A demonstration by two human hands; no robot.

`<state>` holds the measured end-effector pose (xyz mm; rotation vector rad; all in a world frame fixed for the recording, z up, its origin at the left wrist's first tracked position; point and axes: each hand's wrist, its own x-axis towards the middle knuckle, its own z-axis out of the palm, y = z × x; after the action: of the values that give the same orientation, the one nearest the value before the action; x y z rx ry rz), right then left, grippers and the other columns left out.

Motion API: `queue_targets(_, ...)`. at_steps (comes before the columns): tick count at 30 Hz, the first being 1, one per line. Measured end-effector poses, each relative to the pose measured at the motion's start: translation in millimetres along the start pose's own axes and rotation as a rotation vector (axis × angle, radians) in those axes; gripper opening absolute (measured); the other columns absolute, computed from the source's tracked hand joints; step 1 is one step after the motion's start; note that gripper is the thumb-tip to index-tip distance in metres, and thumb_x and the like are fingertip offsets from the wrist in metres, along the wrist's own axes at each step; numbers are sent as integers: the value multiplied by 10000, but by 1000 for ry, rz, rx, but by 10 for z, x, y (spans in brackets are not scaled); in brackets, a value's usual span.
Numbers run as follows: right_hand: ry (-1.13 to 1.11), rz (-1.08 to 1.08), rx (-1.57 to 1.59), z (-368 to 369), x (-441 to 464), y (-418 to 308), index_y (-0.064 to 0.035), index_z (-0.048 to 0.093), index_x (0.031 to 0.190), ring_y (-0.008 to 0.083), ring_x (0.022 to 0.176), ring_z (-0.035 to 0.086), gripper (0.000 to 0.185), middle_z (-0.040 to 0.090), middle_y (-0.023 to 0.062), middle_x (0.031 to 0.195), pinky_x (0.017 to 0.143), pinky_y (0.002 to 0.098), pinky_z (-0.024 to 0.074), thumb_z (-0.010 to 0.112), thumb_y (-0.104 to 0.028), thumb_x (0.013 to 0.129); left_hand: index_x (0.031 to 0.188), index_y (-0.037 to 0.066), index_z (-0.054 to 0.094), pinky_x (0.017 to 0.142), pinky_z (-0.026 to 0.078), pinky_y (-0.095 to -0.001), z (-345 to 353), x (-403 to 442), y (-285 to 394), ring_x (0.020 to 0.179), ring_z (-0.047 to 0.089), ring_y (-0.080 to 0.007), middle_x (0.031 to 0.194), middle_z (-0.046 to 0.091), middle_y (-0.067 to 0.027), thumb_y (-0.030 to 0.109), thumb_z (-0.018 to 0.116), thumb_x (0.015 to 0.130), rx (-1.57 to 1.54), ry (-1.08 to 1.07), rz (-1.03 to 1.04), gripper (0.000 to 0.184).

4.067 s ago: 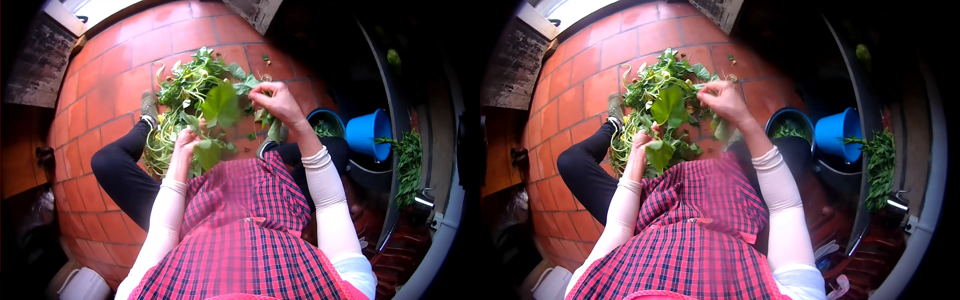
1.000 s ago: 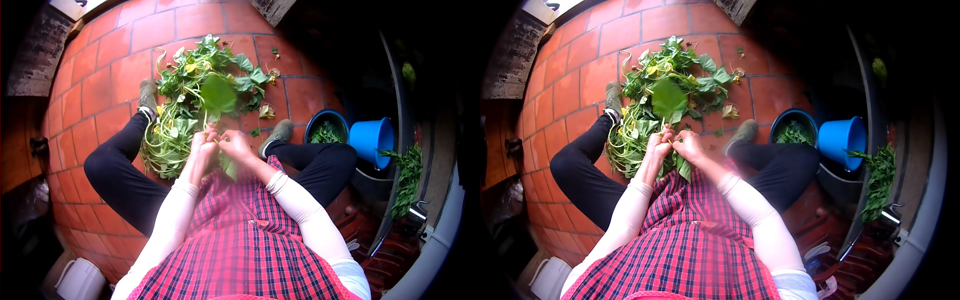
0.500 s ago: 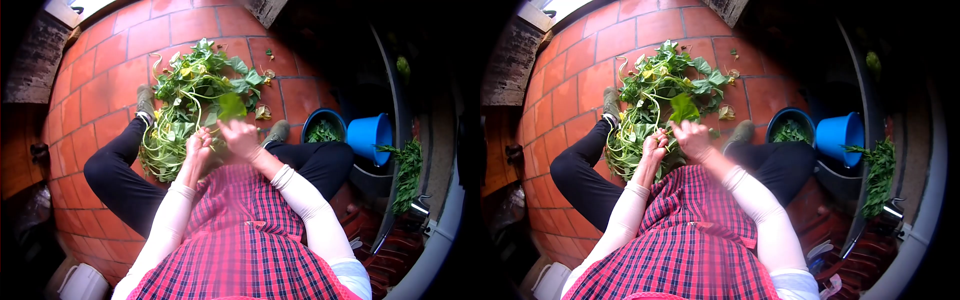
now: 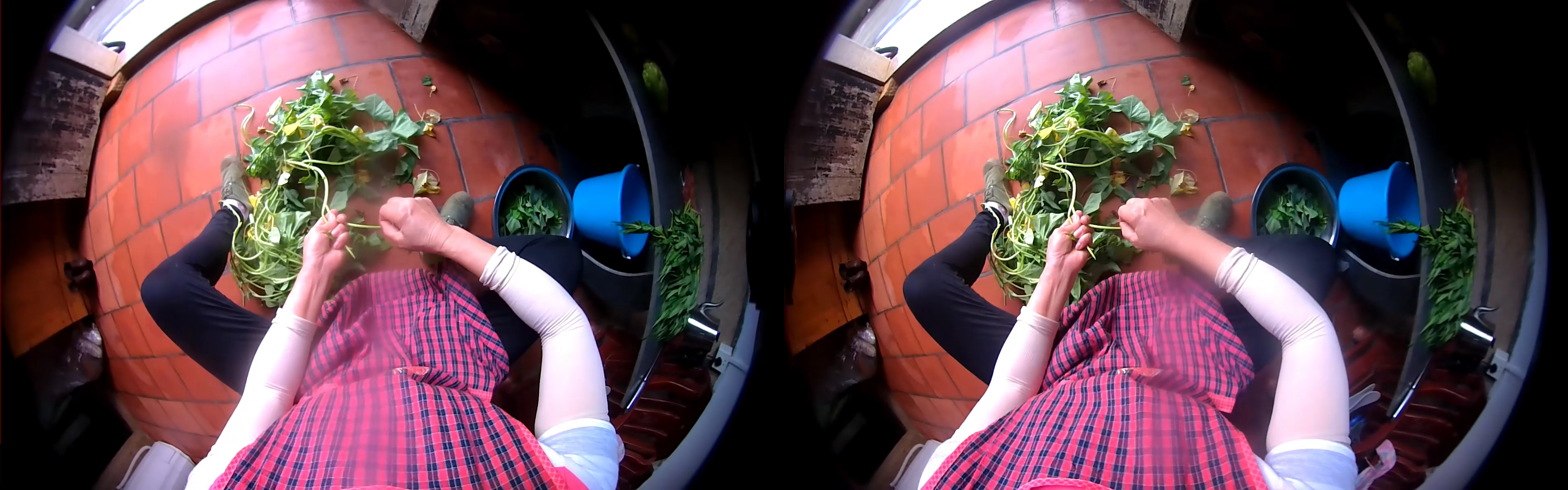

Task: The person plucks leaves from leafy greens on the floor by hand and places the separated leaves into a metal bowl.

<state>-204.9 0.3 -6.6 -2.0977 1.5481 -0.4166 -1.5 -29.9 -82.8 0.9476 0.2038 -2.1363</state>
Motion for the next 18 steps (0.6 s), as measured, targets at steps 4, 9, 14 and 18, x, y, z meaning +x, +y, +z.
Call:
queue_targets(4, 62, -261, -94, -252, -13, 123, -65, 486, 714, 264, 661, 587, 122, 528, 84, 724, 525, 378, 478, 585, -137, 719, 956, 70, 490, 402, 299, -186, 339, -226, 75, 530, 393, -76, 789, 535, -50, 68, 494, 881, 156, -164, 1, 76)
queue_targets(9, 83, -388, -38, -553, -38, 49, -70, 506, 702, 254, 643, 578, 83, 528, 93, 714, 551, 365, 479, 567, -125, 710, 960, 63, 489, 396, 275, -178, 628, -257, 150, 521, 377, -65, 781, 530, -46, 84, 495, 890, 202, -132, 35, 73)
queue_targets(14, 326, 185, -273, -881, 254, 911, -35, 584, 619, 325, 702, 601, 106, 610, 167, 727, 619, 409, 500, 558, -137, 612, 1018, 58, 465, 386, 251, -175, 893, -452, 449, 460, 320, -44, 720, 475, 13, 34, 460, 852, 397, -95, 111, 168)
queue_targets(18, 288, 452, -402, -1574, -522, 2005, -24, 593, 700, 375, 762, 585, 179, 602, 195, 783, 649, 479, 474, 504, -178, 679, 1034, 52, 471, 376, 255, -183, 417, -792, 1041, 446, 307, -42, 714, 470, 18, 28, 426, 836, 500, -2, 93, 204)
